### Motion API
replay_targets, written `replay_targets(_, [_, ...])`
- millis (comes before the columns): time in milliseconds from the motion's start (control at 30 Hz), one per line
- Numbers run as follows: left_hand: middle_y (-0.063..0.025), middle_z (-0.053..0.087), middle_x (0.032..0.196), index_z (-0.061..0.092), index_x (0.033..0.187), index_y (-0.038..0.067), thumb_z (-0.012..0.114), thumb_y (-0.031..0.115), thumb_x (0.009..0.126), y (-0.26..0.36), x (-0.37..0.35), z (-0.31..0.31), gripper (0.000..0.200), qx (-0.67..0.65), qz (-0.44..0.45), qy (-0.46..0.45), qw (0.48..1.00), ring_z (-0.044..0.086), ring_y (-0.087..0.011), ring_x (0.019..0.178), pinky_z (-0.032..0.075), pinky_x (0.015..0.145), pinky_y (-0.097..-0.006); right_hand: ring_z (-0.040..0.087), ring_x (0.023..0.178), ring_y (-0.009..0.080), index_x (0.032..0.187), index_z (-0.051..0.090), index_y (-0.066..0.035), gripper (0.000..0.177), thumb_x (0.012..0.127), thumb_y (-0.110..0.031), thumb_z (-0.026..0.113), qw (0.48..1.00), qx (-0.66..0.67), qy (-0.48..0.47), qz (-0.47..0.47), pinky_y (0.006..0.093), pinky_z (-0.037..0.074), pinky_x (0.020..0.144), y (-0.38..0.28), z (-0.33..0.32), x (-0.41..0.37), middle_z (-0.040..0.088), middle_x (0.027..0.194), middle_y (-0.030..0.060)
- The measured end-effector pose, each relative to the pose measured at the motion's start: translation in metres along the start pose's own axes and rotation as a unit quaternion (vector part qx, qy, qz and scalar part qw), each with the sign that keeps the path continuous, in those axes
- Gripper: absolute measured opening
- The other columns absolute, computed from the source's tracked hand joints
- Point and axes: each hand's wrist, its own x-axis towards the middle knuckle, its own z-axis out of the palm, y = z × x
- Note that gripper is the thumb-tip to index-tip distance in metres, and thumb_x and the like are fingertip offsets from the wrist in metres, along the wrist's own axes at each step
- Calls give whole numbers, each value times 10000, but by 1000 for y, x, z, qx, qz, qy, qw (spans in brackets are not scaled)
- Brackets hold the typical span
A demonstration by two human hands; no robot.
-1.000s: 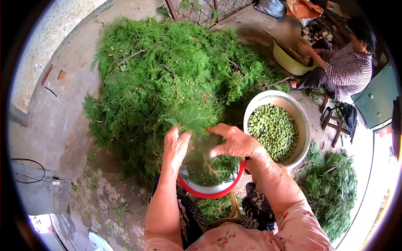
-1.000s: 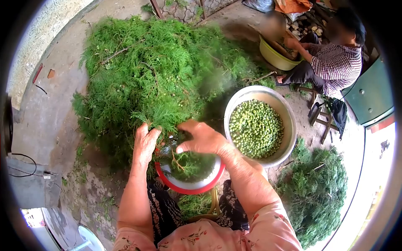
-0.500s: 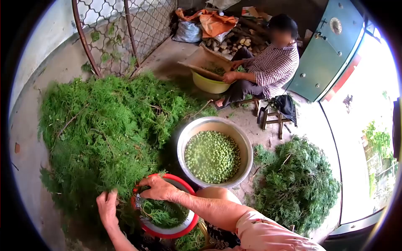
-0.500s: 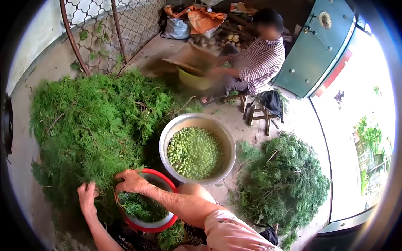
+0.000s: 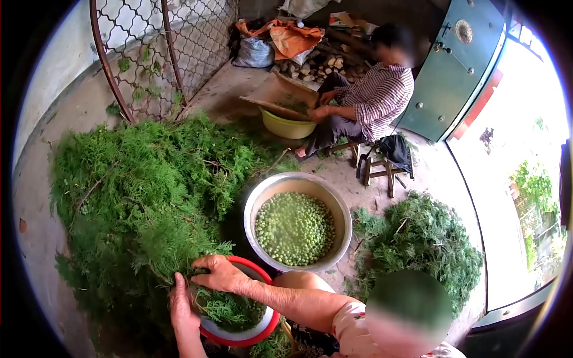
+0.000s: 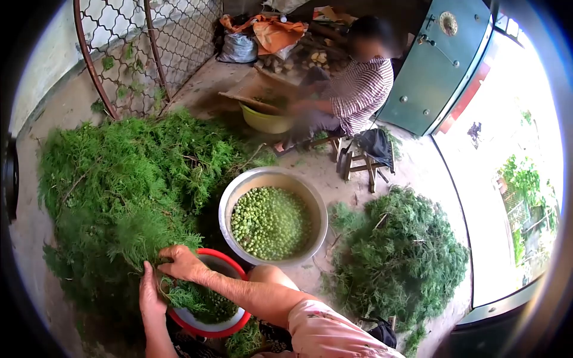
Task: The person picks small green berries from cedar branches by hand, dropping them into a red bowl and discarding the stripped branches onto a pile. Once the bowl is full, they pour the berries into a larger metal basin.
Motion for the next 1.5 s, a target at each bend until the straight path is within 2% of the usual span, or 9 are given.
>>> replay_targets(167, [-78, 584, 1064, 535, 1122, 1, 551, 309, 859, 3, -7, 24, 406, -57, 63, 0, 996, 556, -175, 941, 439, 812, -305, 611, 813, 273, 961, 590, 27, 325, 752, -213, 659, 999, -24, -18, -29, 358, 472, 723, -7, -6, -7, 605, 859, 208])
replay_targets(267, [-53, 612, 994, 589, 1054, 26, 617, 239, 815, -2, 4, 8, 321, -69, 55, 34, 995, 571, -151, 873, 446, 764, -287, 563, 977, 292, 1141, 526, 1, 499, 778, -321, 646, 996, -50, -71, 7, 352, 457, 823, -17, -18, -9, 555, 1090, 205])
replay_targets(400, [-31, 622, 895, 602, 996, 38, 700, 125, 740, -6, 16, -13, 287, -65, 27, 127, 989, 573, -142, 754, 465, 693, -292, 561, 922, 164, 1128, 549, -1, 282, 861, -81, 509, 993, 57, -89, 50, 278, 444, 827, 1, -23, -8, 574, 1060, 112])
replay_targets(500, [-48, 626, 840, 611, 935, 18, 679, 94, 740, -5, 11, -12, 220, -40, 43, 83, 995, 573, -142, 736, 450, 644, -276, 556, 909, 136, 1116, 559, -16, 295, 828, -10, 494, 990, 93, -85, 68, 266, 436, 833, 4, -22, -8, 604, 975, 77])
replay_targets(733, [-50, 623, 768, 605, 848, 30, 665, 92, 750, 8, 0, -2, 131, -35, 74, 84, 993, 588, -147, 654, 487, 586, -291, 583, 895, 212, 1032, 603, -49, 230, 804, -81, 594, 994, -13, 106, 34, 285, 449, 800, 11, -17, -5, 604, 991, 126])
replay_targets(867, [-64, 631, 789, 607, 844, 7, 665, 52, 738, 19, -11, 4, 128, -9, 85, 113, 990, 592, -137, 677, 473, 637, -265, 542, 875, 115, 1017, 587, -14, 225, 792, -1, 581, 989, 82, 32, 121, 253, 436, 784, -8, -20, -6, 573, 920, 27])
replay_targets(1133, [-53, 633, 790, 630, 807, 34, 682, 3, 695, 19, -31, -4, 128, -14, 235, 110, 966, 583, -119, 695, 454, 650, -249, 531, 986, 221, 1060, 567, -64, 345, 727, -11, 640, 974, -135, 49, -174, 312, 443, 831, -32, -7, -27, 553, 1007, 91])
replay_targets(1300, [-34, 587, 773, 554, 740, 49, 677, 24, 704, 17, -56, -9, 130, 18, 260, 118, 958, 528, -111, 704, 410, 659, -252, 527, 1037, 255, 1099, 546, -82, 403, 714, -44, 658, 981, -68, -31, -177, 350, 440, 892, -40, 8, -41, 556, 1102, 117])
replay_targets(1500, [-43, 593, 827, 577, 807, 19, 663, -13, 694, 3, -89, -29, 146, 111, 271, 130, 947, 538, -122, 743, 425, 661, -259, 586, 875, 303, 1055, 554, 19, 400, 709, -120, 698, 978, -41, -64, -195, 372, 481, 768, -42, 30, -59, 586, 947, 187])
